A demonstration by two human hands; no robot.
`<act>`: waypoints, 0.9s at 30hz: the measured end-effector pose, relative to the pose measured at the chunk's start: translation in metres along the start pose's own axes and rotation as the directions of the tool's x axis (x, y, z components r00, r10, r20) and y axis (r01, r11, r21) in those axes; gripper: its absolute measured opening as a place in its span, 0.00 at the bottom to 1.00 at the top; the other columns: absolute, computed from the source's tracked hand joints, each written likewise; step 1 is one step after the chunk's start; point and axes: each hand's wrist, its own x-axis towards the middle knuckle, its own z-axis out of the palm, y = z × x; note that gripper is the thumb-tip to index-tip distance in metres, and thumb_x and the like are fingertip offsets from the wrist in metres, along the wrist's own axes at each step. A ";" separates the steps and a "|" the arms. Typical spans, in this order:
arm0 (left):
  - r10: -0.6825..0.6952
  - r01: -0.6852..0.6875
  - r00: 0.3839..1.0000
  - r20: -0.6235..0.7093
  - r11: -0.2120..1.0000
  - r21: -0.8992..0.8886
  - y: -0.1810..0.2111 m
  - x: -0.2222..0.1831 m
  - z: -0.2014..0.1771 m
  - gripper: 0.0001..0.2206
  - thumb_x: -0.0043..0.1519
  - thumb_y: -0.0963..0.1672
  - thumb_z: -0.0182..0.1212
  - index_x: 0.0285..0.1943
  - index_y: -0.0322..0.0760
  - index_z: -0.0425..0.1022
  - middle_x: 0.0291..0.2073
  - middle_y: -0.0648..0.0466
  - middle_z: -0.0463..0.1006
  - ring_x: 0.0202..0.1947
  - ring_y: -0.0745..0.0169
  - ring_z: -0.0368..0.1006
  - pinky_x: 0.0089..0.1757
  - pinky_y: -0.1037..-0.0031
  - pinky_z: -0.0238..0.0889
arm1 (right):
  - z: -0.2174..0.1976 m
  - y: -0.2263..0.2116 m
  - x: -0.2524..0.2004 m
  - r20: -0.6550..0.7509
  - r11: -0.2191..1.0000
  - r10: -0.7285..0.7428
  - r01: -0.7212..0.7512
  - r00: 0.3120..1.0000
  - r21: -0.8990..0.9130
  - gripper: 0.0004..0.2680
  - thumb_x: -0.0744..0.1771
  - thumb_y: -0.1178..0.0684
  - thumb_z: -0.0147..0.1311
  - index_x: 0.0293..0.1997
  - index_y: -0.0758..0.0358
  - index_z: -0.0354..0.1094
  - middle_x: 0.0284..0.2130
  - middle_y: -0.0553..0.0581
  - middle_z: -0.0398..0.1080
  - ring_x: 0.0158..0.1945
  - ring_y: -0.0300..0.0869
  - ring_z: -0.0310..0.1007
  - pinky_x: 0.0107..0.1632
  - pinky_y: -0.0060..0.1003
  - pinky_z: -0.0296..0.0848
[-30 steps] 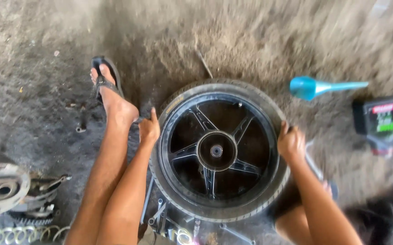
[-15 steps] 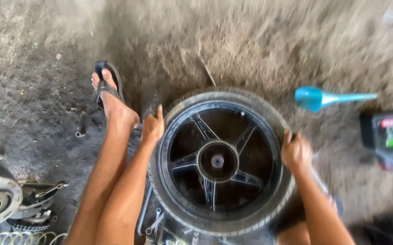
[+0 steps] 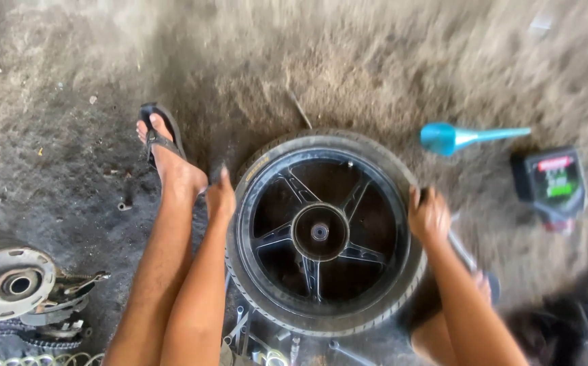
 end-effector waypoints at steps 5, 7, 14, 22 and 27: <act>-0.072 0.069 0.997 0.036 0.996 0.063 -0.047 -0.008 0.007 0.39 0.61 0.59 0.21 0.40 0.20 0.73 0.40 0.30 0.71 0.48 0.41 0.66 0.50 0.59 0.55 | -0.018 0.001 0.003 0.664 0.913 0.221 -0.391 0.715 0.118 0.26 0.66 0.33 0.29 0.53 0.73 0.56 0.38 0.75 0.67 0.44 0.60 0.68 0.45 0.49 0.65; -0.064 0.061 0.997 0.044 0.995 0.082 -0.042 -0.006 0.008 0.39 0.62 0.59 0.21 0.39 0.20 0.73 0.40 0.31 0.71 0.48 0.41 0.66 0.50 0.58 0.54 | -0.030 -0.007 0.011 0.659 0.914 0.231 -0.392 0.716 0.106 0.26 0.67 0.34 0.29 0.54 0.74 0.56 0.38 0.75 0.67 0.44 0.61 0.68 0.45 0.49 0.65; 0.415 -0.231 0.905 -0.098 0.671 0.704 -0.177 0.079 0.094 0.17 0.63 0.45 0.40 0.61 0.40 0.59 0.26 0.41 0.75 0.31 0.52 0.76 0.37 0.68 0.67 | -0.023 -0.011 0.004 0.502 0.961 0.232 -0.276 0.833 0.015 0.23 0.67 0.38 0.35 0.51 0.76 0.60 0.30 0.71 0.69 0.37 0.56 0.71 0.39 0.43 0.69; 0.102 -0.013 0.967 -0.234 0.935 0.354 -0.073 0.012 0.042 0.25 0.66 0.51 0.33 0.34 0.29 0.75 0.23 0.38 0.75 0.29 0.48 0.75 0.34 0.65 0.67 | 0.010 0.007 -0.020 -0.040 0.993 -0.087 0.084 0.995 -0.085 0.20 0.66 0.39 0.42 0.40 0.73 0.67 0.15 0.58 0.62 0.19 0.46 0.67 0.24 0.32 0.66; -0.040 0.112 0.964 -0.261 0.957 0.266 -0.087 0.036 0.054 0.34 0.63 0.59 0.28 0.26 0.33 0.76 0.25 0.40 0.76 0.33 0.51 0.75 0.35 0.66 0.67 | 0.021 0.011 -0.021 -0.139 0.993 -0.109 0.101 0.984 -0.062 0.19 0.65 0.38 0.44 0.40 0.70 0.68 0.15 0.56 0.61 0.19 0.44 0.66 0.23 0.32 0.65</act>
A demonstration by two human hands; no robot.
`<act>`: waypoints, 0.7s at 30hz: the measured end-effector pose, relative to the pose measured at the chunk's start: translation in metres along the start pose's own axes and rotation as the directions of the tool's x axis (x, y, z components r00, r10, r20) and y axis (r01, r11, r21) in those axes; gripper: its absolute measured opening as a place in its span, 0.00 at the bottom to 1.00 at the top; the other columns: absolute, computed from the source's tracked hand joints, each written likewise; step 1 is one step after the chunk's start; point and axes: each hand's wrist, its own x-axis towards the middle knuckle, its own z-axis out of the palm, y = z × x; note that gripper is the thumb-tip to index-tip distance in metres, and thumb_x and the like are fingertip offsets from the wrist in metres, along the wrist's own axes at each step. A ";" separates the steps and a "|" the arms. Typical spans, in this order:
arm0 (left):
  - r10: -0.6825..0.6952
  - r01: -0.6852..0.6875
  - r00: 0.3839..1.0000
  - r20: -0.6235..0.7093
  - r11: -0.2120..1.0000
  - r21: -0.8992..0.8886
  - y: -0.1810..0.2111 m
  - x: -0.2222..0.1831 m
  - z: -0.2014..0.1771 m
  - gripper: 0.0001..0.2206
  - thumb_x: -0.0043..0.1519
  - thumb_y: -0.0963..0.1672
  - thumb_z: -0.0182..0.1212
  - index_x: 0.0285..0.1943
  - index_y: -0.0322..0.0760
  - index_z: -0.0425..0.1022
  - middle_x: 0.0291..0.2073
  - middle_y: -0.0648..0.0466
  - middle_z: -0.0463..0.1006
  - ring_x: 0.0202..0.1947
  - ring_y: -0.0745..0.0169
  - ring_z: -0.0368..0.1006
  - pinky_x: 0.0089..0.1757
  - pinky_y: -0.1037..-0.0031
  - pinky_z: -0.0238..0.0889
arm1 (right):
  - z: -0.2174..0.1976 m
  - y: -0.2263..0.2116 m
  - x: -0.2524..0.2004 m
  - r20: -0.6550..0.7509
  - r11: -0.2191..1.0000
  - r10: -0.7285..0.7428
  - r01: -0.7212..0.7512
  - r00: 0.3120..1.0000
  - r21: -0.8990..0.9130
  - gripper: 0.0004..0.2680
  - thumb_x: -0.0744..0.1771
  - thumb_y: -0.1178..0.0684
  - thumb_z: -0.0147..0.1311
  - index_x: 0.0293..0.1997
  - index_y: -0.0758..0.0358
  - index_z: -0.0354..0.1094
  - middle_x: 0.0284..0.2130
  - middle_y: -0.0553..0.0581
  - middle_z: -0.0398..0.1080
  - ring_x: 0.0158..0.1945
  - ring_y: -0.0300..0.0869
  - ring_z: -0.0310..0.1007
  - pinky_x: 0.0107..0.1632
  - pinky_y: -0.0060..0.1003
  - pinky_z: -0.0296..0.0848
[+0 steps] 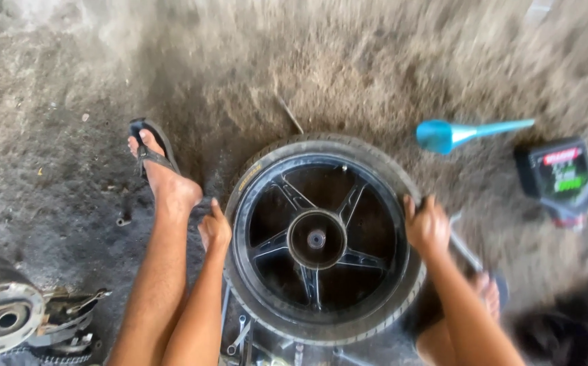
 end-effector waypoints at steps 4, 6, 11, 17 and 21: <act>0.018 -0.018 0.999 0.043 1.000 0.000 0.012 -0.011 -0.018 0.33 0.62 0.58 0.30 0.30 0.32 0.77 0.29 0.42 0.77 0.37 0.53 0.74 0.39 0.67 0.65 | -0.003 0.000 0.008 0.563 0.927 0.255 -0.364 0.786 0.088 0.20 0.67 0.33 0.37 0.37 0.63 0.64 0.24 0.63 0.67 0.31 0.53 0.71 0.34 0.42 0.69; 0.022 -0.020 0.999 0.049 0.999 -0.040 0.019 -0.013 -0.020 0.33 0.62 0.59 0.31 0.31 0.32 0.77 0.31 0.41 0.77 0.39 0.51 0.73 0.40 0.66 0.65 | -0.016 0.003 0.017 0.622 0.893 0.260 -0.429 0.738 0.135 0.20 0.67 0.33 0.36 0.36 0.62 0.64 0.25 0.65 0.68 0.33 0.55 0.71 0.36 0.45 0.68; 0.064 -0.049 0.992 0.107 0.990 -0.132 -0.001 -0.026 -0.023 0.31 0.63 0.55 0.29 0.35 0.25 0.74 0.37 0.37 0.74 0.45 0.46 0.69 0.47 0.62 0.58 | -0.042 0.004 0.001 0.383 0.919 0.159 -0.278 0.910 0.280 0.10 0.70 0.47 0.41 0.38 0.64 0.59 0.29 0.62 0.62 0.36 0.56 0.66 0.39 0.43 0.66; 0.185 0.100 0.980 0.077 -0.119 -0.988 0.103 0.000 -0.200 0.27 0.49 0.55 0.51 0.58 0.48 0.59 0.58 0.51 0.62 0.56 0.53 0.57 0.52 0.57 0.49 | -0.046 0.006 -0.016 0.456 0.854 0.158 -0.353 0.876 0.382 0.11 0.70 0.52 0.37 0.39 0.74 0.58 0.32 0.74 0.64 0.31 0.65 0.62 0.34 0.54 0.61; 0.242 -0.106 0.966 -0.087 0.066 -0.992 0.060 0.019 -0.156 0.34 0.53 0.56 0.44 0.64 0.36 0.47 0.61 0.47 0.53 0.59 0.53 0.51 0.57 0.66 0.44 | -0.042 0.013 -0.037 0.518 0.815 0.168 -0.414 0.839 0.406 0.13 0.70 0.50 0.34 0.38 0.74 0.58 0.32 0.73 0.63 0.31 0.63 0.60 0.37 0.52 0.59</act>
